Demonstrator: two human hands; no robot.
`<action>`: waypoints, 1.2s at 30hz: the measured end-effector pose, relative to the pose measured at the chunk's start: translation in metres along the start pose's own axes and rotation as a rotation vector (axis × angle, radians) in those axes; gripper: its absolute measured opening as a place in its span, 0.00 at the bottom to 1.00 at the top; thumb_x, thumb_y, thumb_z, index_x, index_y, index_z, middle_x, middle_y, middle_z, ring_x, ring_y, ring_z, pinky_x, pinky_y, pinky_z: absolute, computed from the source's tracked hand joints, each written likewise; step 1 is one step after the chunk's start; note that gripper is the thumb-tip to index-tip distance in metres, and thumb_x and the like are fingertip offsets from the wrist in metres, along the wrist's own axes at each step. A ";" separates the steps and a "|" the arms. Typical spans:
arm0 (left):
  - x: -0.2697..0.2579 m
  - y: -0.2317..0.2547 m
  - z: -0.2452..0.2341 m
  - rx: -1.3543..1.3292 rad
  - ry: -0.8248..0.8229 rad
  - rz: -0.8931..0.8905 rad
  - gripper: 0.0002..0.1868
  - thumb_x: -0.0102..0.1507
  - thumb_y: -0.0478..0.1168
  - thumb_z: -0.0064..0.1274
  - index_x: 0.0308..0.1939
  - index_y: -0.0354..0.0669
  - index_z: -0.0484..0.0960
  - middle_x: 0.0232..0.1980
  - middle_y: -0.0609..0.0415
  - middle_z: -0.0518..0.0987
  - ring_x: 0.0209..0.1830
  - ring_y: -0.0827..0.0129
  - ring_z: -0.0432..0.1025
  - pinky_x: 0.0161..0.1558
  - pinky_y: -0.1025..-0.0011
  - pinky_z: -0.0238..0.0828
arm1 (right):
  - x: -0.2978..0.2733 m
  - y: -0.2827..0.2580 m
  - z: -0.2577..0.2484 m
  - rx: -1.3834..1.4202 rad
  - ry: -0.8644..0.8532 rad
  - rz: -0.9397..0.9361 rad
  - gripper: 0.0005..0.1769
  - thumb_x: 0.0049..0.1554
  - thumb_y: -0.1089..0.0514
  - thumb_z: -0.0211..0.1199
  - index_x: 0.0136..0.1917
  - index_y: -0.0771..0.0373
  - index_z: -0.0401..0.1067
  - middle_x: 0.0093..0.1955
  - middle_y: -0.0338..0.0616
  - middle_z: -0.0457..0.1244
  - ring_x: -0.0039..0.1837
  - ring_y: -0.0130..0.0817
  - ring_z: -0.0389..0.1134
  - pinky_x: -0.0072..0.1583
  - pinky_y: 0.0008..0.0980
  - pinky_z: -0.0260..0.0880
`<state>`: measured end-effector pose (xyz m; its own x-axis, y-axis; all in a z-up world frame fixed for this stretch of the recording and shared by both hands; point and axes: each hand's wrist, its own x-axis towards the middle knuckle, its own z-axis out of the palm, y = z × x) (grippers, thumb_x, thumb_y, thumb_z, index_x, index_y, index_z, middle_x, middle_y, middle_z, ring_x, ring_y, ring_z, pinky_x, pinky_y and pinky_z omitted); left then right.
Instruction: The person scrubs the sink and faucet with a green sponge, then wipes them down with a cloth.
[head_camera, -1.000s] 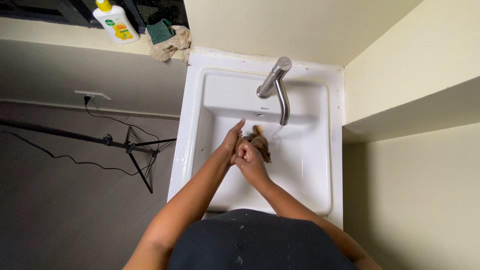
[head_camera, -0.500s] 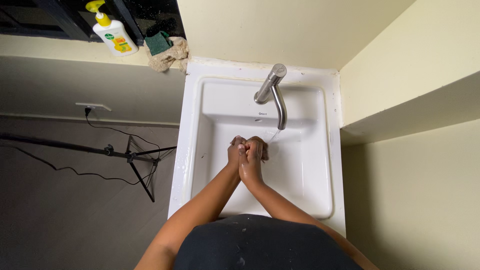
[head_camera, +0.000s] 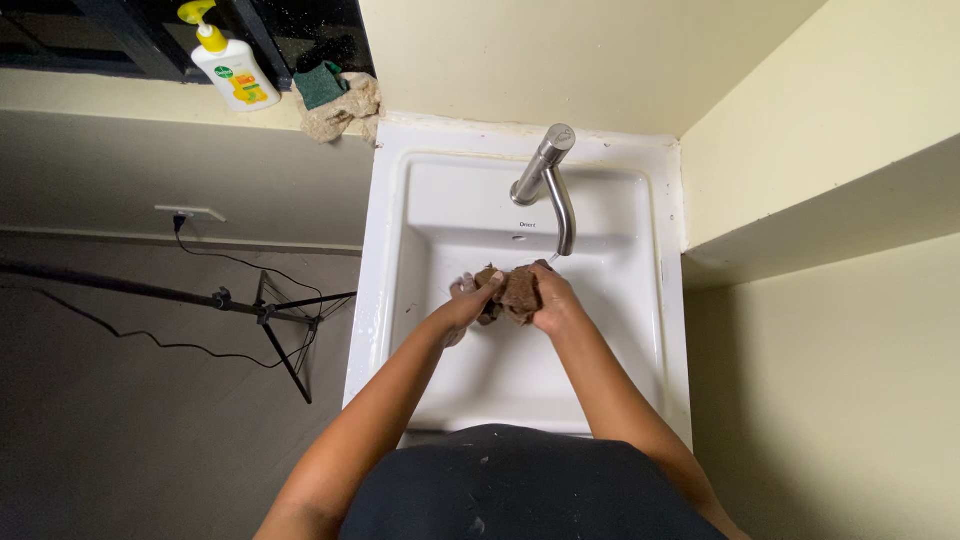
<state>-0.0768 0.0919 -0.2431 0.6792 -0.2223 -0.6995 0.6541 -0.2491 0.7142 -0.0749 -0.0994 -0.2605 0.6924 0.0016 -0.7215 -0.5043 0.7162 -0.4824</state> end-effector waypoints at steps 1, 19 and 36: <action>-0.002 -0.003 0.001 0.001 -0.001 -0.001 0.61 0.68 0.69 0.54 0.76 0.32 0.30 0.71 0.30 0.50 0.69 0.49 0.54 0.64 0.49 0.60 | -0.002 0.013 -0.002 0.001 0.001 0.000 0.05 0.60 0.58 0.62 0.47 0.60 0.70 0.49 0.49 0.67 0.49 0.42 0.72 0.52 0.45 0.80; -0.029 0.022 0.001 -1.139 -0.487 0.243 0.30 0.73 0.57 0.34 0.74 0.47 0.69 0.71 0.53 0.76 0.67 0.64 0.75 0.64 0.67 0.75 | -0.053 0.056 0.098 -1.166 0.258 -0.933 0.17 0.60 0.45 0.63 0.45 0.58 0.64 0.57 0.50 0.57 0.65 0.52 0.58 0.67 0.55 0.58; -0.075 0.050 0.003 -1.106 -0.803 0.138 0.61 0.58 0.86 0.22 0.79 0.44 0.57 0.77 0.36 0.63 0.78 0.48 0.59 0.74 0.52 0.60 | -0.049 -0.005 0.100 -1.073 0.452 -0.800 0.19 0.66 0.40 0.56 0.47 0.56 0.59 0.56 0.46 0.56 0.62 0.49 0.59 0.65 0.58 0.52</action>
<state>-0.0960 0.0934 -0.1549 0.6300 -0.7570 -0.1732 0.7764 0.6096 0.1598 -0.0552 -0.0331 -0.1728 0.8549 -0.5137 -0.0730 -0.3433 -0.4545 -0.8219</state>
